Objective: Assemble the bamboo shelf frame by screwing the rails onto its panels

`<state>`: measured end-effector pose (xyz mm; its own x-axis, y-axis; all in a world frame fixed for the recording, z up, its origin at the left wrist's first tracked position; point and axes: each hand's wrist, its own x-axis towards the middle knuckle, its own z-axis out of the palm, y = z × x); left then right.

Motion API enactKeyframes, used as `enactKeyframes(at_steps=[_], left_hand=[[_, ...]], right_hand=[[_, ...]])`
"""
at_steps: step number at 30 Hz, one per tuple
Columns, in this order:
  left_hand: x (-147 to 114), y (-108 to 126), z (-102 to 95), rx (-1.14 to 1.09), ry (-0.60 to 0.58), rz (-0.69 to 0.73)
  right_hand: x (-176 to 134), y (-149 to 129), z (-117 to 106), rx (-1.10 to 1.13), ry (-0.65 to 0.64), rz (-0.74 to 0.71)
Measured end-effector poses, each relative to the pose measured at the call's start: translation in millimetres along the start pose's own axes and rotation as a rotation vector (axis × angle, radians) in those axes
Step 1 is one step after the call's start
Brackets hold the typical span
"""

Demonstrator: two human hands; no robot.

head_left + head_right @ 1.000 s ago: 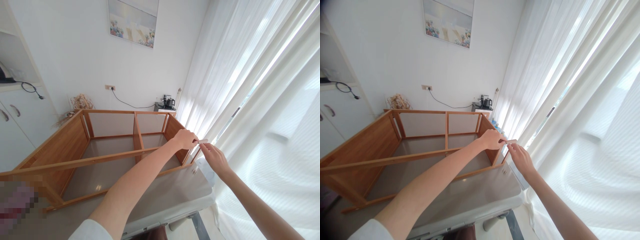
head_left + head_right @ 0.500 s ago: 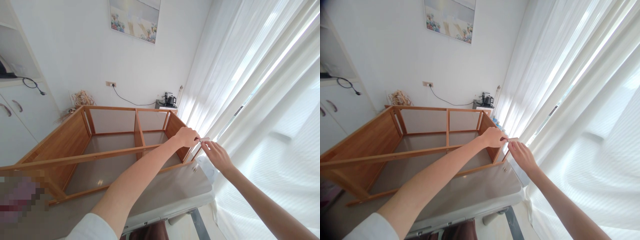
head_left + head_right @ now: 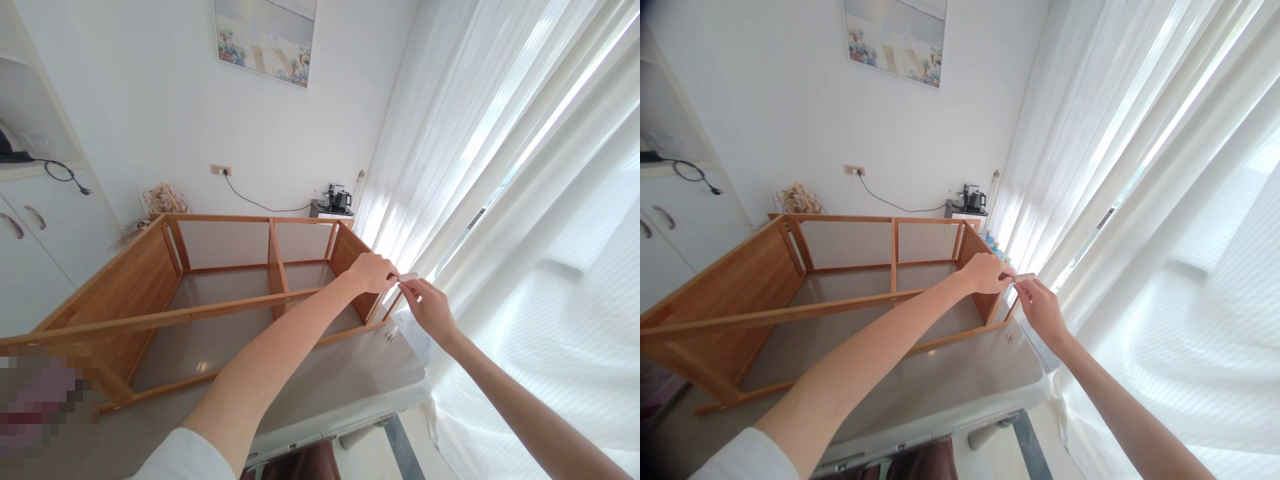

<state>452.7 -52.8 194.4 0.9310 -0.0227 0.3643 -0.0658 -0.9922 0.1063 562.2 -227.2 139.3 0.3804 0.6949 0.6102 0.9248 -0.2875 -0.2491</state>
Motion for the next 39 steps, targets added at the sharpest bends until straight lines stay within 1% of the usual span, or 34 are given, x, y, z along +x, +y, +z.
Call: enactKeyframes(at_steps=[3, 5, 7, 8, 10, 12, 13, 17, 19, 20, 23, 29, 32, 34, 36, 38, 39], left_hand=[[0.1, 0.0, 0.5, 0.01, 0.006, 0.003], [0.4, -0.4, 1.6, 0.015, 0.016, 0.005], [1.0, -1.0, 3.0, 0.012, 0.028, 0.007], [1.2, -1.3, 3.6, 0.007, 0.032, 0.005], [1.7, -1.6, 4.6, -0.002, 0.035, 0.002], [2.0, -1.8, 5.0, -0.007, 0.037, -0.004], [2.0, -1.8, 5.1, -0.008, 0.037, -0.005], [2.0, -1.7, 4.7, -0.014, 0.023, 0.007], [2.0, -1.5, 4.2, -0.009, 0.019, 0.003], [2.0, -1.3, 4.0, -0.004, 0.02, -0.002], [2.0, -0.9, 3.1, 0.011, 0.016, -0.012], [2.4, -1.8, 3.9, 0.003, 0.013, 0.003], [2.8, -3.0, 5.3, -0.008, 0.024, 0.01], [2.9, -3.5, 5.7, -0.008, 0.031, 0.011], [2.8, -3.7, 5.7, -0.004, 0.034, 0.013], [2.6, -3.4, 5.2, 0.002, 0.033, 0.012], [2.4, -3.2, 5.0, 0.006, 0.032, 0.011]], right_hand=[[0.7, -5.5, 5.2, 0.284, -0.042, 0.311], [0.7, -9.2, 9.3, 0.516, -0.063, 0.46], [-0.5, -12.7, 13.0, 0.702, -0.042, 0.541], [-1.7, -14.2, 14.4, 0.751, -0.021, 0.566], [-5.0, -16.0, 15.4, 0.74, 0.013, 0.576], [-8.8, -15.5, 14.1, 0.609, 0.018, 0.523], [-10.5, -14.3, 12.8, 0.511, 0.02, 0.47], [-12.7, -3.5, 8.6, 0.09, 0.075, 0.151], [-11.6, 2.4, 8.4, -0.052, 0.089, 0.017], [-10.9, 4.6, 8.6, -0.104, 0.088, -0.027], [-8.9, 7.5, 8.8, -0.207, 0.073, -0.096], [-7.3, 6.2, 5.4, -0.272, 0.067, -0.159], [-6.8, 7.0, 2.3, -0.346, 0.044, -0.201], [-6.2, 8.7, -0.4, -0.44, 0.014, -0.268], [-5.1, 11.0, -3.2, -0.534, 0.002, -0.365], [-3.8, 12.7, -5.3, -0.583, 0.006, -0.439], [-3.1, 12.7, -5.9, -0.583, 0.009, -0.449]])
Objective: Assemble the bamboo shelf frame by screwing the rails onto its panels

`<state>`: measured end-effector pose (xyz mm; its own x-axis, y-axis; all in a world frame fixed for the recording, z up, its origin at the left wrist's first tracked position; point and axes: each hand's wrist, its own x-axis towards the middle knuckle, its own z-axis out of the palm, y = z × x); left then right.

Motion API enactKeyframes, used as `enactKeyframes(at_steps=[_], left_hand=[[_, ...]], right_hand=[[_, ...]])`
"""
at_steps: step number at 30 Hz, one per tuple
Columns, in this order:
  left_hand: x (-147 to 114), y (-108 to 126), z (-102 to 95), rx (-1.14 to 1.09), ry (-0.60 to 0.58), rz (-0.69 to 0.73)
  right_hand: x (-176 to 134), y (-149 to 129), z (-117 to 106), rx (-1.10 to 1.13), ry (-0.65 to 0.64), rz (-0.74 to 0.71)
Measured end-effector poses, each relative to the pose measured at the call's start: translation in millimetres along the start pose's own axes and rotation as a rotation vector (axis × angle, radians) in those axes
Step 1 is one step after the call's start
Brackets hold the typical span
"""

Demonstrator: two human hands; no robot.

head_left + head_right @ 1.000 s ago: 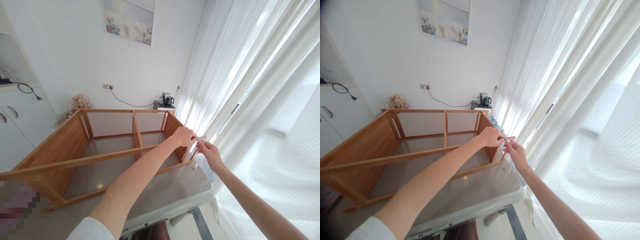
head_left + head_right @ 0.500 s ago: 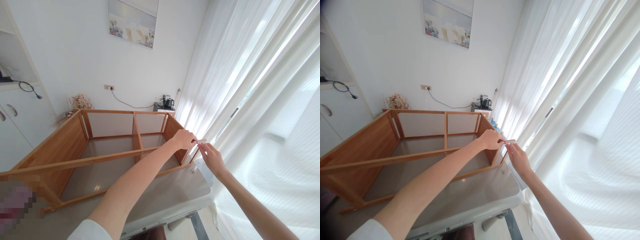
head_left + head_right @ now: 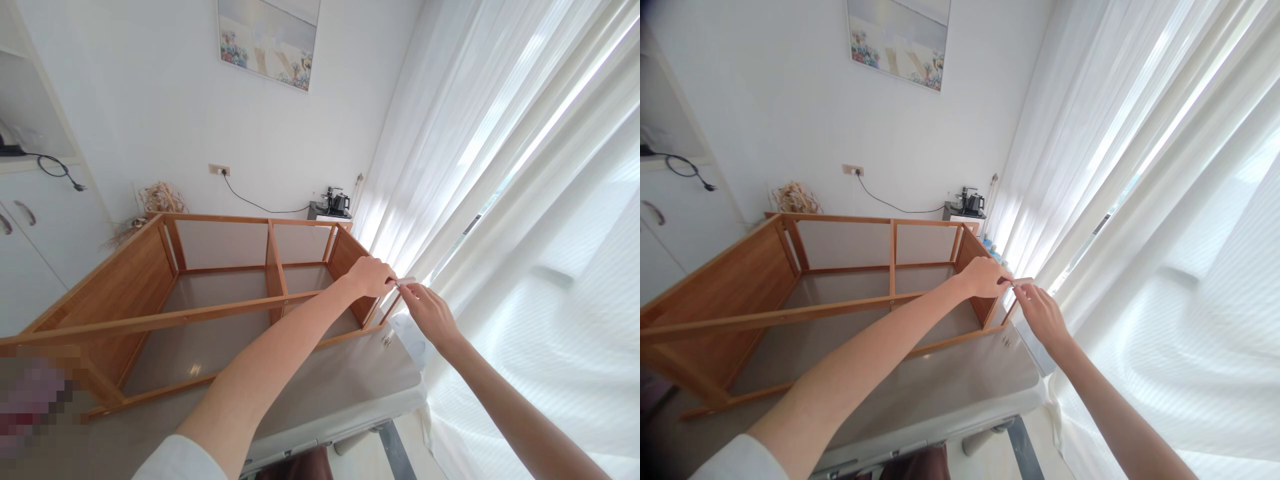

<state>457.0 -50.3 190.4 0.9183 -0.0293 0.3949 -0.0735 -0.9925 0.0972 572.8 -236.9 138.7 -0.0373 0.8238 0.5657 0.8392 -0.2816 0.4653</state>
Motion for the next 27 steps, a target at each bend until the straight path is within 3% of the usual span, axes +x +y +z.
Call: enactKeyframes(at_steps=[3, 9, 12, 23, 27], left_hand=[[-0.4, 1.0, -0.9, 0.002, -0.002, -0.001], [-0.7, 1.9, -1.8, -0.008, -0.016, -0.012], [-0.8, 2.2, -2.4, -0.007, -0.012, -0.019], [-1.3, 3.1, -4.1, -0.031, -0.031, -0.016], [-1.2, 3.2, -3.9, -0.029, -0.028, -0.016]], right_hand=[[3.2, -3.0, -1.0, 0.126, -0.021, 0.091], [14.5, -19.2, -2.4, 0.895, -0.086, 0.745], [16.9, -21.7, -2.8, 1.155, -0.129, 0.924], [8.0, -18.2, -9.2, 0.925, -0.098, 0.847], [3.2, -14.0, -6.9, 0.654, -0.019, 0.633]])
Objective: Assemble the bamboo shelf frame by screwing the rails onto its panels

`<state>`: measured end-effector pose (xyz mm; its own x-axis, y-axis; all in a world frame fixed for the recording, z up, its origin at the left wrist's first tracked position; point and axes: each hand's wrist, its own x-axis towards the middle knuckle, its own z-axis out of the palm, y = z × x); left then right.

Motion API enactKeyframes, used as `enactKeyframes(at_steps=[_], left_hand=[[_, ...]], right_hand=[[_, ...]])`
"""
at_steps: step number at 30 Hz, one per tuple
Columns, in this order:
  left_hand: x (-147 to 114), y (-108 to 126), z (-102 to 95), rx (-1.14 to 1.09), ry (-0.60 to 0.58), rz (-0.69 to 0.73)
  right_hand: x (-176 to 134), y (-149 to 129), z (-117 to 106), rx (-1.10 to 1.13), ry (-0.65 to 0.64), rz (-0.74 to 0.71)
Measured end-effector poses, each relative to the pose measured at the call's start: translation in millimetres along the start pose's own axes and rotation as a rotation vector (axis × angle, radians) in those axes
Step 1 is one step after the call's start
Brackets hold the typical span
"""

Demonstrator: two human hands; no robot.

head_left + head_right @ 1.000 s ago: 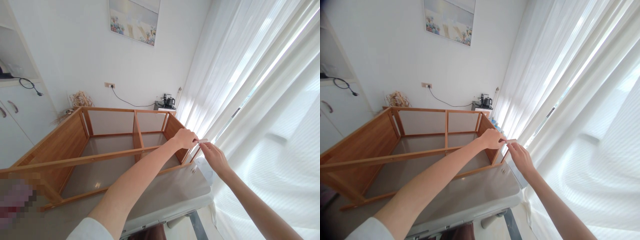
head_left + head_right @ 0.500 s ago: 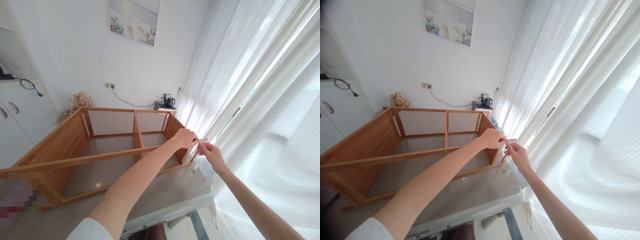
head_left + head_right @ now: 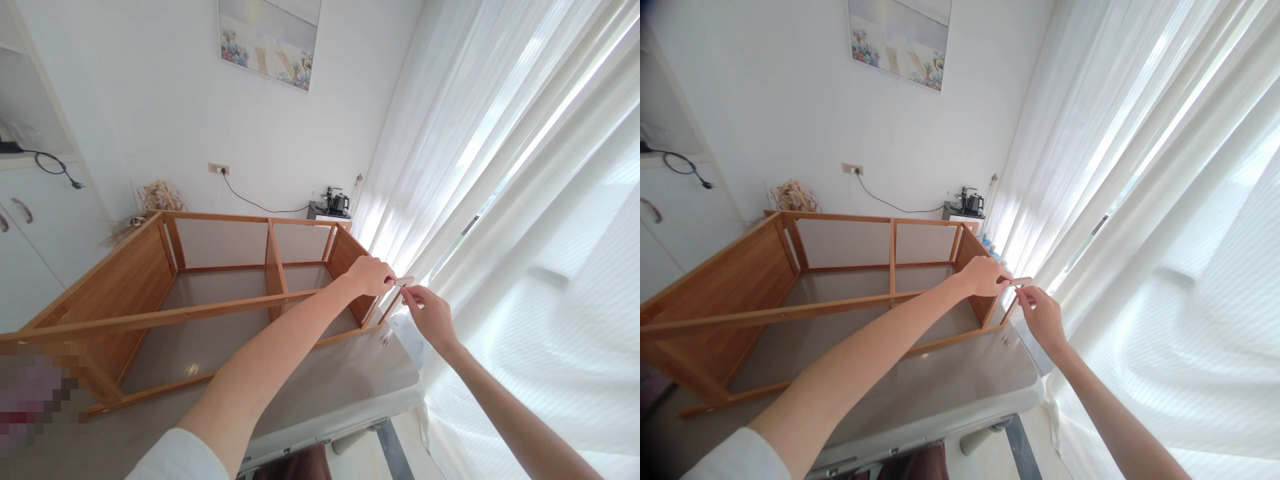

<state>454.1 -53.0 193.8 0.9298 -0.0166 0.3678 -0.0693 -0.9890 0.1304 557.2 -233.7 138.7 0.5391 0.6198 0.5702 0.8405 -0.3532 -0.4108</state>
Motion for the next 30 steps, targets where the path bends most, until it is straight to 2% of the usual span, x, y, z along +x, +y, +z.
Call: enactKeyframes(at_steps=[2, 4, 14, 18, 23, 28, 30], left_hand=[[0.0, -0.2, 0.2, 0.003, 0.004, 0.0], [0.2, -0.6, 0.8, 0.006, 0.007, 0.001], [1.8, -3.4, 5.0, 0.028, 0.042, 0.017], [1.3, -2.5, 3.5, 0.027, 0.027, 0.012], [2.1, -3.1, 4.3, 0.044, 0.016, 0.012], [2.6, -4.0, 4.9, 0.056, 0.019, 0.005], [2.0, -3.2, 3.5, 0.059, 0.014, 0.01]], right_hand=[[0.5, 4.2, 1.8, -0.108, 0.025, -0.134], [1.2, 7.7, 4.5, -0.182, 0.033, -0.207], [2.5, 12.6, 7.5, -0.421, 0.051, -0.393], [2.7, 10.9, 6.6, -0.511, 0.042, -0.439], [4.4, 8.3, 3.1, -0.447, 0.038, -0.415], [7.3, 13.7, -0.6, -0.525, -0.013, -0.563], [7.2, 12.3, 1.3, -0.463, -0.016, -0.5]])
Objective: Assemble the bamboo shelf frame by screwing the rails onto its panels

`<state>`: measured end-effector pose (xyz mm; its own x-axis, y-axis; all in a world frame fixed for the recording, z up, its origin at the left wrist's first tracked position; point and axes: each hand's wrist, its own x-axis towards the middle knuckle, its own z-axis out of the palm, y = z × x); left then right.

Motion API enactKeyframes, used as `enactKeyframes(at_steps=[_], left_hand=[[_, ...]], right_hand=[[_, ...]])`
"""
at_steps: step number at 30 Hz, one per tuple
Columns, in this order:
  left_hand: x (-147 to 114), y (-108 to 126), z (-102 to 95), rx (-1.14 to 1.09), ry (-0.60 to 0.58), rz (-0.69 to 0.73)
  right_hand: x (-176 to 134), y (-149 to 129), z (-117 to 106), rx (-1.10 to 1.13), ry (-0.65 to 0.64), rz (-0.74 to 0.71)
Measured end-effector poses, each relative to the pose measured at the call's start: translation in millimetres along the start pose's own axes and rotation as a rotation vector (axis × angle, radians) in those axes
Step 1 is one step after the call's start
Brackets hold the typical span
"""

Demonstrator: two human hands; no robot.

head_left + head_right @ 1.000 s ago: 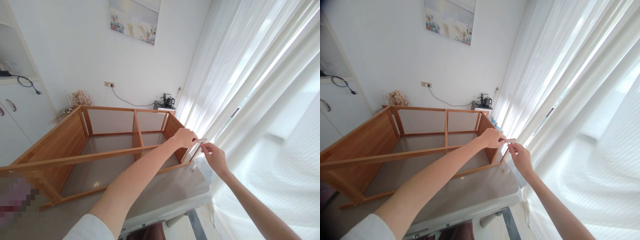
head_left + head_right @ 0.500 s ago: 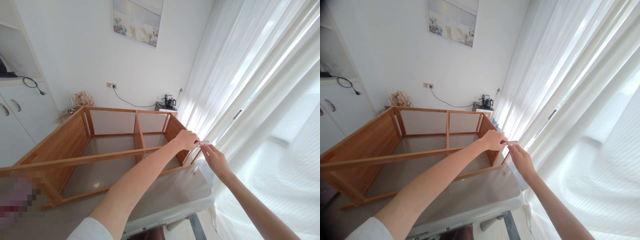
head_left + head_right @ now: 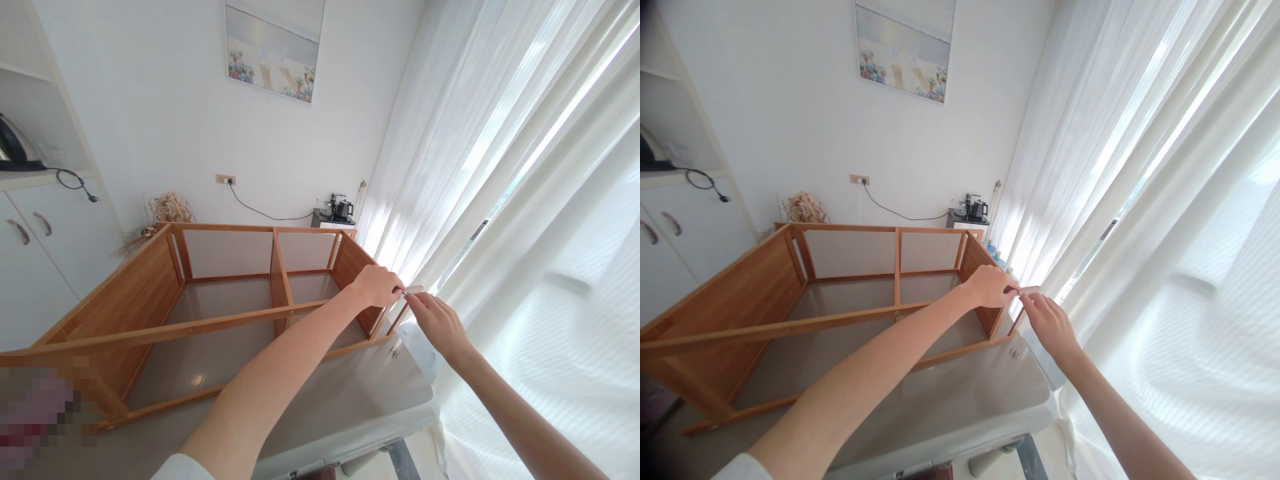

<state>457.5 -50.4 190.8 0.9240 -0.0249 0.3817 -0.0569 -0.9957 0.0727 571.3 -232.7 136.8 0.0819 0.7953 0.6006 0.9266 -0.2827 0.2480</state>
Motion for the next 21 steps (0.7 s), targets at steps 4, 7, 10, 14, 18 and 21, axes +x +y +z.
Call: enactKeyframes(at_steps=[4, 7, 10, 14, 18, 21], left_hand=[[-1.6, 2.1, -3.5, 0.008, -0.008, -0.003], [-1.9, 2.6, -4.2, -0.003, -0.003, -0.013], [-1.0, 2.0, -2.6, -0.021, 0.007, -0.019], [0.3, 1.4, 0.2, -0.028, 0.015, -0.021], [0.2, 1.3, 1.2, -0.029, 0.021, -0.032], [0.0, 0.6, 1.5, -0.032, 0.023, -0.02]], right_hand=[[5.2, -12.9, 1.9, 0.379, 0.008, 0.385], [9.8, -20.9, 2.8, 0.813, -0.045, 0.696], [11.9, -23.3, 4.9, 1.186, -0.076, 0.846], [10.3, -25.4, 8.6, 1.327, -0.032, 0.939], [5.4, -29.6, 6.9, 1.177, 0.014, 0.922], [1.1, -29.6, 1.9, 0.876, 0.004, 0.786]])
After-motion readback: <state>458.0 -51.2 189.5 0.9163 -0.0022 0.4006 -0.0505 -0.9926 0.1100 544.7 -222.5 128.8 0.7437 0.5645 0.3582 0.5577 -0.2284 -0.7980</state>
